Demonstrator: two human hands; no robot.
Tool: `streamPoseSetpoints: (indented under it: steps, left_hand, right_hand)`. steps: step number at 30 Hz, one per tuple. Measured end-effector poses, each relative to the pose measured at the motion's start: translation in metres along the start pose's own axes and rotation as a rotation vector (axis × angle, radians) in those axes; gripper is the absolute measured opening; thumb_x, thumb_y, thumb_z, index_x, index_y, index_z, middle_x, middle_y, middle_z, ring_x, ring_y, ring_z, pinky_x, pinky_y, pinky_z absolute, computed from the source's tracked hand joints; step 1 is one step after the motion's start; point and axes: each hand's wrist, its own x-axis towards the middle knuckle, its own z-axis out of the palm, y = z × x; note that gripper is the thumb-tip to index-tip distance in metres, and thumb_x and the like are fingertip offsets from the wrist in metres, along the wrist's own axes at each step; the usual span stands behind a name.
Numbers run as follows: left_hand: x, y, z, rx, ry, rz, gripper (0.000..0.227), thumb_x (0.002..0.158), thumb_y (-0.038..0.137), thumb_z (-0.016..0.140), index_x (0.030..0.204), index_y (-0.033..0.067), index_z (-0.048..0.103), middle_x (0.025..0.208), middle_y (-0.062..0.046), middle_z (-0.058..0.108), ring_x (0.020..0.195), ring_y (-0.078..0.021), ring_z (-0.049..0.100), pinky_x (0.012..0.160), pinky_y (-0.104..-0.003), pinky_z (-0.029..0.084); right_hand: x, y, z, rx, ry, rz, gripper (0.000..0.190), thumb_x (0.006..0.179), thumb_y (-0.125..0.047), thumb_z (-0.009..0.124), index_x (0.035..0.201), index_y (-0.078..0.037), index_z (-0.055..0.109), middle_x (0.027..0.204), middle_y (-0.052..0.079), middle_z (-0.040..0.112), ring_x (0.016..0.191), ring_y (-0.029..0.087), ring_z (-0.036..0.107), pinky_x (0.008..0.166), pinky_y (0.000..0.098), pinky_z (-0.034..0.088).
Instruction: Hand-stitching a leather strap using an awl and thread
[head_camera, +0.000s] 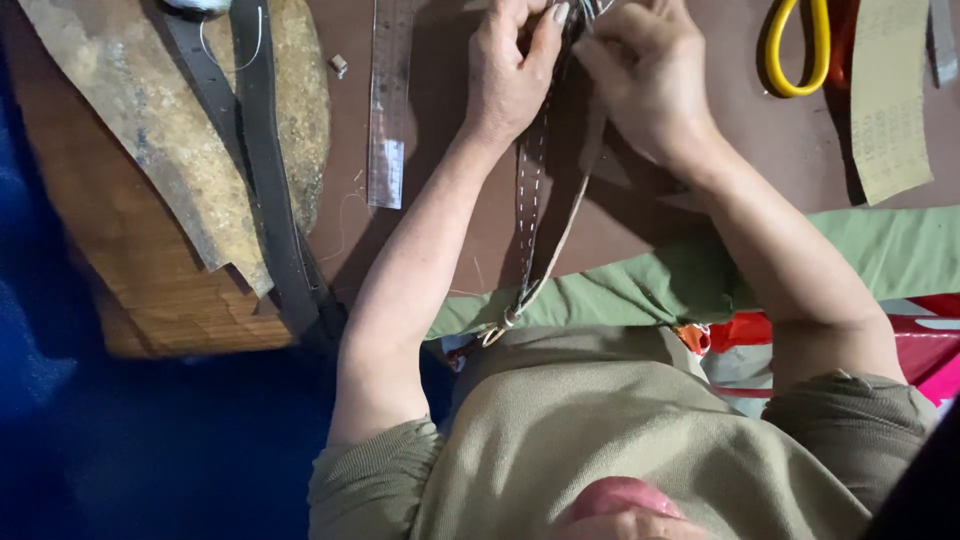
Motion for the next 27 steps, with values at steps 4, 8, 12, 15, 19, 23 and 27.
streamPoseSetpoints:
  steps: [4, 8, 12, 15, 19, 23, 27]
  left_hand:
    - [0.002, 0.006, -0.001, 0.0, -0.019, -0.054, 0.015, 0.098, 0.022, 0.06, 0.086, 0.0121, 0.056, 0.064, 0.002, 0.051, 0.056, -0.0118, 0.043, 0.055, -0.034, 0.04]
    - [0.002, 0.004, 0.002, -0.01, 0.012, -0.119, 0.023, 0.095, 0.018, 0.056, 0.076, 0.0109, 0.045, 0.057, 0.001, 0.054, 0.048, -0.0127, 0.051, 0.05, -0.034, 0.042]
    - [0.002, 0.004, 0.002, -0.071, 0.016, -0.092, 0.027, 0.094, 0.016, 0.059, 0.074, 0.0123, 0.042, 0.056, 0.001, 0.046, 0.049, -0.0103, 0.042, 0.047, -0.033, 0.036]
    - [0.001, -0.002, 0.002, -0.043, -0.009, -0.114, 0.03, 0.095, 0.019, 0.059, 0.071, 0.0129, 0.042, 0.055, 0.001, 0.045, 0.049, -0.0098, 0.04, 0.047, -0.035, 0.034]
    - [0.003, 0.009, -0.002, -0.063, -0.009, -0.095, 0.031, 0.096, 0.017, 0.059, 0.072, 0.0131, 0.04, 0.058, 0.001, 0.039, 0.054, -0.0102, 0.035, 0.05, -0.035, 0.033]
    - [0.003, 0.017, -0.004, -0.062, -0.027, -0.163, 0.032, 0.098, 0.02, 0.057, 0.072, 0.0145, 0.038, 0.059, 0.004, 0.034, 0.055, -0.0081, 0.031, 0.049, -0.033, 0.028]
    - [0.0, 0.001, 0.002, -0.075, -0.009, -0.128, 0.034, 0.097, 0.016, 0.058, 0.072, 0.0141, 0.035, 0.059, 0.003, 0.031, 0.055, -0.0081, 0.028, 0.048, -0.034, 0.026]
  right_hand:
    - [-0.008, -0.009, -0.033, 0.332, -0.06, 0.425, 0.008, 0.11, -0.003, 0.076, 0.109, -0.009, 0.07, 0.109, 0.001, 0.067, 0.098, 0.009, 0.063, 0.088, 0.0223, 0.052]
    - [-0.023, -0.016, -0.077, 0.582, -0.138, 0.473, 0.008, 0.113, -0.005, 0.07, 0.11, -0.01, 0.065, 0.111, 0.002, 0.069, 0.102, 0.009, 0.067, 0.099, 0.0203, 0.058]
    - [-0.042, -0.025, -0.104, 0.662, -0.113, 0.46, 0.013, 0.108, -0.017, 0.07, 0.116, -0.009, 0.065, 0.129, 0.009, 0.069, 0.118, 0.017, 0.074, 0.103, 0.0222, 0.065]
    - [-0.045, -0.033, -0.115, 0.562, -0.17, 0.349, 0.007, 0.116, -0.012, 0.062, 0.118, -0.005, 0.061, 0.137, 0.013, 0.062, 0.131, 0.021, 0.066, 0.111, 0.0272, 0.066]
    - [-0.055, -0.038, -0.121, 0.644, -0.139, 0.301, 0.012, 0.115, -0.01, 0.059, 0.126, -0.005, 0.057, 0.141, 0.017, 0.061, 0.139, 0.025, 0.065, 0.12, 0.0325, 0.065]
    - [-0.064, -0.041, -0.129, 0.729, -0.084, 0.274, 0.014, 0.112, -0.018, 0.058, 0.119, -0.005, 0.056, 0.133, 0.022, 0.061, 0.142, 0.035, 0.067, 0.118, 0.0412, 0.07]
    - [-0.083, -0.013, -0.142, 0.827, -0.1, 0.203, 0.025, 0.11, -0.037, 0.058, 0.12, -0.016, 0.049, 0.131, 0.014, 0.057, 0.151, 0.04, 0.063, 0.115, 0.0496, 0.069]
